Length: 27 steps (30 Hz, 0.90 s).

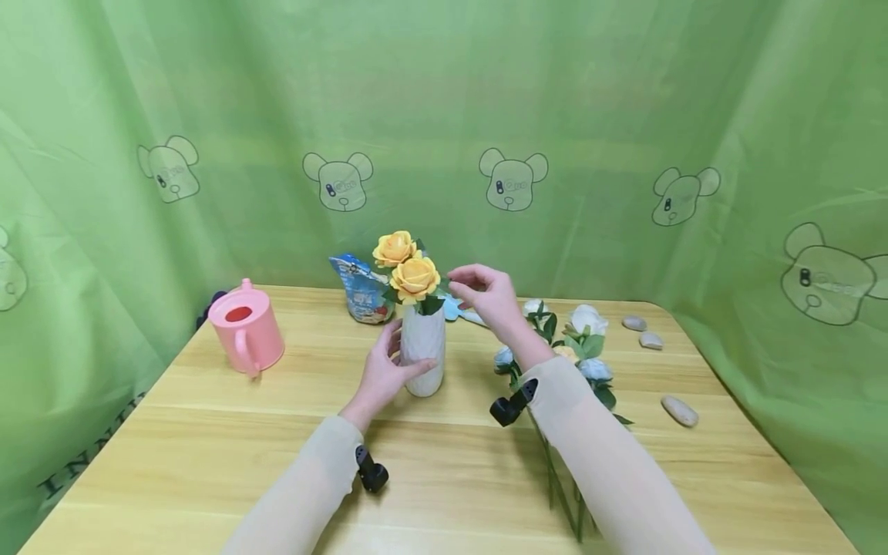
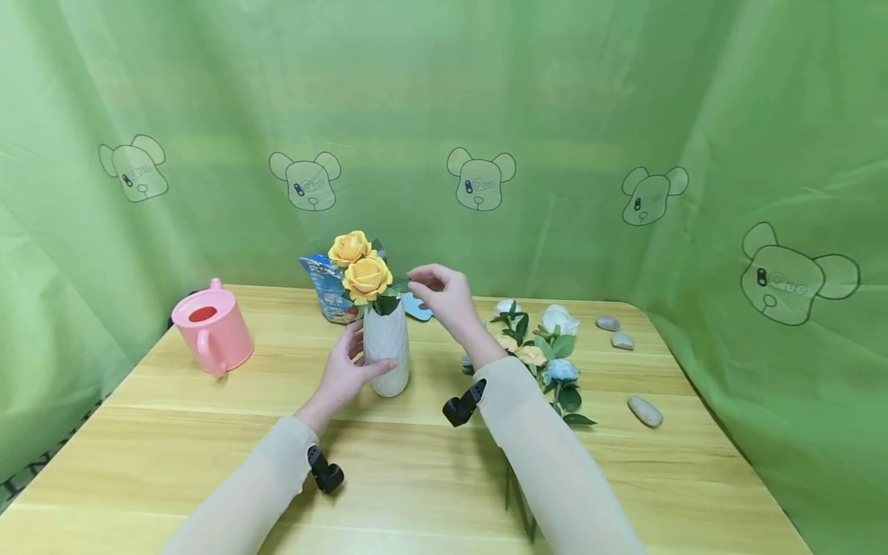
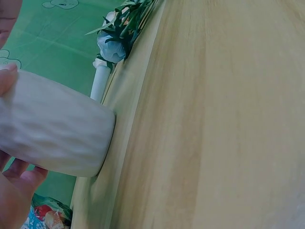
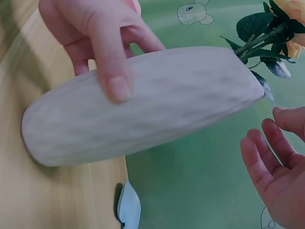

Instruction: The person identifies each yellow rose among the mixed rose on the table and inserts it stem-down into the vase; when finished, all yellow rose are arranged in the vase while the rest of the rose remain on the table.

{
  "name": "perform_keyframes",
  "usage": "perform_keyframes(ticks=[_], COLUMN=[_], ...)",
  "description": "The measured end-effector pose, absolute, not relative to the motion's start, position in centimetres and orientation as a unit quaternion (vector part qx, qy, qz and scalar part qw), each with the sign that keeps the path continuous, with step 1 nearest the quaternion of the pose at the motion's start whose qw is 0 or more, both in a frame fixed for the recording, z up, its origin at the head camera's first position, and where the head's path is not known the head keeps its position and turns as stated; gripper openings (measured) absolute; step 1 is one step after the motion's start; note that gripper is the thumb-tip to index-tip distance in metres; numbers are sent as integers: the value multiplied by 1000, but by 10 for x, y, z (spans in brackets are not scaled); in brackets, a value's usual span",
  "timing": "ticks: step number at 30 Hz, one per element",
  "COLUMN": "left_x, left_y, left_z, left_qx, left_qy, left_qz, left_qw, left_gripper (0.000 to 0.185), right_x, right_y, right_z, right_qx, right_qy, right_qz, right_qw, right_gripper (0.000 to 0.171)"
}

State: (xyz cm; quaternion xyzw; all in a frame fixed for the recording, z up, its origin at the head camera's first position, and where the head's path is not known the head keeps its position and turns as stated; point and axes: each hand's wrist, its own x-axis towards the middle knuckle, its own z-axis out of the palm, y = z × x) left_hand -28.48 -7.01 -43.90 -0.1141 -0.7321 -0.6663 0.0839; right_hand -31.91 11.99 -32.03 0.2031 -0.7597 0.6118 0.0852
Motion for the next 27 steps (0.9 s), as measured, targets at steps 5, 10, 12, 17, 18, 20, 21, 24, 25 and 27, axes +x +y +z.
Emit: perform_keyframes(ticks=[5,10,12,17,18,20,21,24,25,27], left_x=[-285,-284,-284,-285,-285,-286,-286,-286,-286,-286], left_y=[-70,-70,-70,-70,-70,-70,-71,-71,-71,-71], left_z=[-439,-440,-440,-441,-442,-442,-442,-442,-442,-442], left_qx=[-112,-116,-117,-114,-115,-115,-114,-114,-112,-112], left_qy=[-737,-733,-733,-735,-734,-733,-733,-733,-734,-734], left_qz=[-661,-665,-665,-663,-664,-665,-665,-666,-665,-665], left_qw=[82,86,86,83,83,83,83,83,83,83], left_gripper=[85,87,87,86,87,86,86,85,85,85], right_x=[-311,-302,-299,-292,-291,-288,-286,-281,-279,-276], right_y=[135,151,158,176,180,188,191,202,205,212], right_z=[-328,-331,-333,-340,-341,-344,-346,-350,-351,-354], right_qx=[188,174,169,170,171,169,167,158,156,150], right_qy=[-756,-756,-759,-764,-765,-767,-769,-773,-775,-774], right_qz=[621,625,623,616,615,611,609,607,606,608], right_qw=[83,82,84,91,92,94,95,94,95,93], right_gripper=[24,24,24,27,28,28,28,29,29,29])
